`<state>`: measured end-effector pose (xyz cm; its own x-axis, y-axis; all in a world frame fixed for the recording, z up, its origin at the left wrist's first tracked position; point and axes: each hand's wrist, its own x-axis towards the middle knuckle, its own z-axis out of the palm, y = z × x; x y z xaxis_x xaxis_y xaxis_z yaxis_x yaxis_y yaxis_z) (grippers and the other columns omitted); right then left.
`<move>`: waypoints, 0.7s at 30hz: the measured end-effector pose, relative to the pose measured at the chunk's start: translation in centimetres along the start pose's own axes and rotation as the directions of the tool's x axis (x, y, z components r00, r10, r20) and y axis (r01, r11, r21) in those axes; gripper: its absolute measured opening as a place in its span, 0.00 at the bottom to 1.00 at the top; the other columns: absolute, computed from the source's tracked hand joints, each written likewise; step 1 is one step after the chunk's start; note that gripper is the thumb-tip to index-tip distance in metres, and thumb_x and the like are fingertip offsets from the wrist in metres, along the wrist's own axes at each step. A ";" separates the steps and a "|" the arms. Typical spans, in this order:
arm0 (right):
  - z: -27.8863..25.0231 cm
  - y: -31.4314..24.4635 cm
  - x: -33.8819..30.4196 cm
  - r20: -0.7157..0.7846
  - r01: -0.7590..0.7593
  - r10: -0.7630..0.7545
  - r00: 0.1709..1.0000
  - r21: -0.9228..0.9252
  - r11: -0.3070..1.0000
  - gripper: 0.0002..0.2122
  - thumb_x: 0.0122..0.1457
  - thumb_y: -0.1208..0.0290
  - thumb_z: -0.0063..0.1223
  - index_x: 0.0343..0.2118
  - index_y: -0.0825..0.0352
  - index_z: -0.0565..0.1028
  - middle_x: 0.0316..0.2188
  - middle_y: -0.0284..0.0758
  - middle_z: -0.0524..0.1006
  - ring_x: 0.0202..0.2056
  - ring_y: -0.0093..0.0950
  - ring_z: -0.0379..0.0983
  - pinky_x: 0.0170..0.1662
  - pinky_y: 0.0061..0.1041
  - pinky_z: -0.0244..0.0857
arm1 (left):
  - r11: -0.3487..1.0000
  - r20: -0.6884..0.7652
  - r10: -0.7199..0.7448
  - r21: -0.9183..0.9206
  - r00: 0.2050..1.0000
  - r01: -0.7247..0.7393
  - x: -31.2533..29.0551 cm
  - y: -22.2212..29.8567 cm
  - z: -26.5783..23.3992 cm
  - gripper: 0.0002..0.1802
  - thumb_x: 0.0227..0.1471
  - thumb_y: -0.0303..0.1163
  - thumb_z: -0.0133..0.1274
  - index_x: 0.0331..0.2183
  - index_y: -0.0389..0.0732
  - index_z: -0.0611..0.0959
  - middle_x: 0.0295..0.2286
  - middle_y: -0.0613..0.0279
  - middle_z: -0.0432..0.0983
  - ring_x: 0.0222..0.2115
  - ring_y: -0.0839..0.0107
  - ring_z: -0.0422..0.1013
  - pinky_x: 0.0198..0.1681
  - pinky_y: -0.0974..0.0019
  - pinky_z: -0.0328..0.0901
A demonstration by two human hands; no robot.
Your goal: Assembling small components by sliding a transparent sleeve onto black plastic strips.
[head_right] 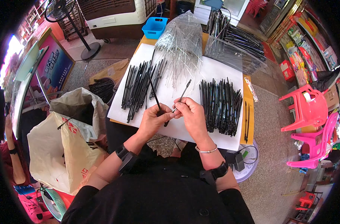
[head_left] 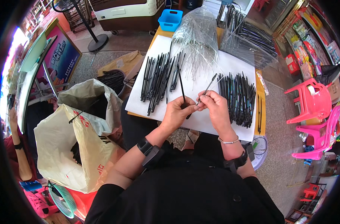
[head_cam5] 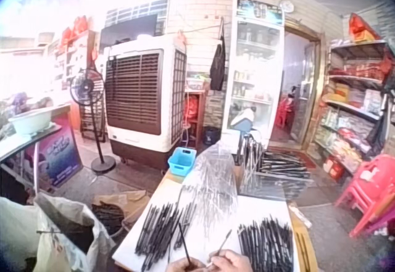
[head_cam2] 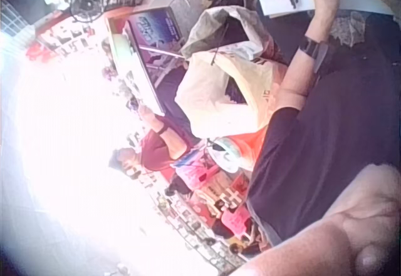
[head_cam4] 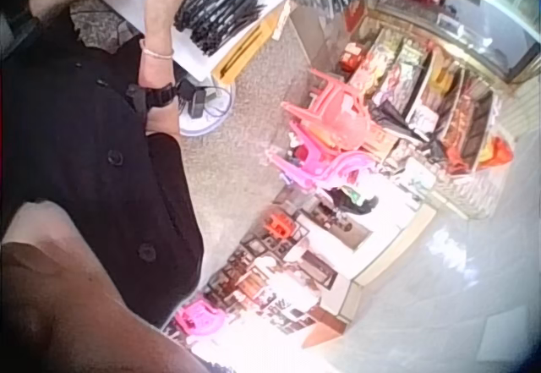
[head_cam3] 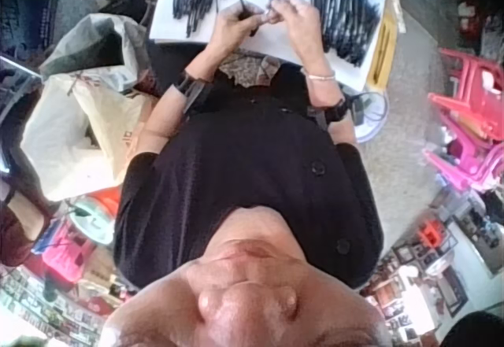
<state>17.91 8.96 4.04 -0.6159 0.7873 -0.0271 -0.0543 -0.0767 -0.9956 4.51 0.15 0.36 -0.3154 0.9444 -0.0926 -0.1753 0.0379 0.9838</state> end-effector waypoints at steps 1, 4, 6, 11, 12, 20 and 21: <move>-0.1 0.1 0.0 0.001 -0.001 0.001 1.000 0.000 1.000 0.09 0.60 0.72 0.47 0.34 0.74 0.74 0.29 0.33 0.75 0.27 0.17 0.71 0.32 0.17 0.67 | 1.000 -0.001 0.000 -0.001 1.000 0.000 0.1 0.1 0.1 0.06 0.50 0.28 0.58 0.31 0.38 0.79 0.25 0.70 0.75 0.25 0.85 0.66 0.28 0.79 0.61; -0.1 0.2 0.2 0.011 0.008 -0.008 1.000 -0.019 1.000 0.08 0.60 0.72 0.49 0.34 0.74 0.74 0.30 0.33 0.75 0.27 0.17 0.70 0.31 0.18 0.67 | 0.995 -0.023 0.031 -0.098 0.999 -0.033 0.2 0.3 0.8 0.07 0.50 0.29 0.59 0.31 0.36 0.80 0.24 0.70 0.75 0.21 0.87 0.63 0.22 0.80 0.58; 0.1 0.1 0.2 -0.046 0.072 -0.077 0.996 -0.113 0.991 0.09 0.59 0.72 0.50 0.34 0.74 0.74 0.32 0.32 0.75 0.28 0.17 0.70 0.31 0.18 0.67 | 0.991 -0.011 0.061 -0.121 0.998 -0.062 0.3 0.3 0.9 0.10 0.51 0.31 0.58 0.35 0.36 0.80 0.25 0.70 0.76 0.22 0.87 0.63 0.22 0.80 0.58; 0.2 0.4 0.2 -0.058 0.079 -0.091 0.994 -0.178 0.981 0.08 0.59 0.73 0.49 0.37 0.73 0.73 0.33 0.32 0.75 0.28 0.18 0.70 0.32 0.18 0.67 | 0.991 -0.027 0.016 -0.132 1.000 -0.019 0.5 -0.2 0.8 0.11 0.52 0.30 0.57 0.38 0.37 0.80 0.26 0.70 0.76 0.22 0.88 0.63 0.22 0.81 0.57; 0.3 0.4 0.1 -0.069 0.097 -0.113 0.991 -0.198 0.975 0.08 0.59 0.74 0.48 0.38 0.73 0.73 0.33 0.32 0.75 0.29 0.18 0.70 0.33 0.18 0.67 | 0.988 -0.026 -0.007 -0.153 1.000 0.003 0.5 -0.2 0.8 0.11 0.52 0.30 0.56 0.38 0.37 0.80 0.26 0.71 0.76 0.22 0.88 0.62 0.22 0.81 0.56; 1.1 1.1 0.3 -0.115 0.146 -0.202 0.973 -0.376 0.915 0.10 0.57 0.77 0.47 0.42 0.73 0.71 0.33 0.38 0.75 0.31 0.25 0.72 0.35 0.23 0.67 | 0.989 0.025 -0.015 -0.146 1.000 0.019 0.5 -0.2 0.8 0.06 0.51 0.25 0.55 0.34 0.37 0.79 0.27 0.70 0.74 0.27 0.85 0.65 0.30 0.78 0.60; 1.4 1.2 0.3 -0.087 0.203 -0.280 0.956 -0.494 0.846 0.11 0.57 0.77 0.47 0.42 0.73 0.71 0.32 0.40 0.75 0.31 0.28 0.72 0.36 0.25 0.67 | 0.991 0.031 0.020 -0.131 0.999 -0.016 0.5 -0.3 0.7 0.05 0.51 0.24 0.55 0.33 0.36 0.78 0.26 0.70 0.74 0.27 0.85 0.65 0.31 0.78 0.60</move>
<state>16.56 8.23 2.95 -0.5051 0.8276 0.2449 0.2174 0.3966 -0.8919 5.07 0.81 0.10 -0.2894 0.9548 -0.0679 -0.2910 -0.0202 0.9565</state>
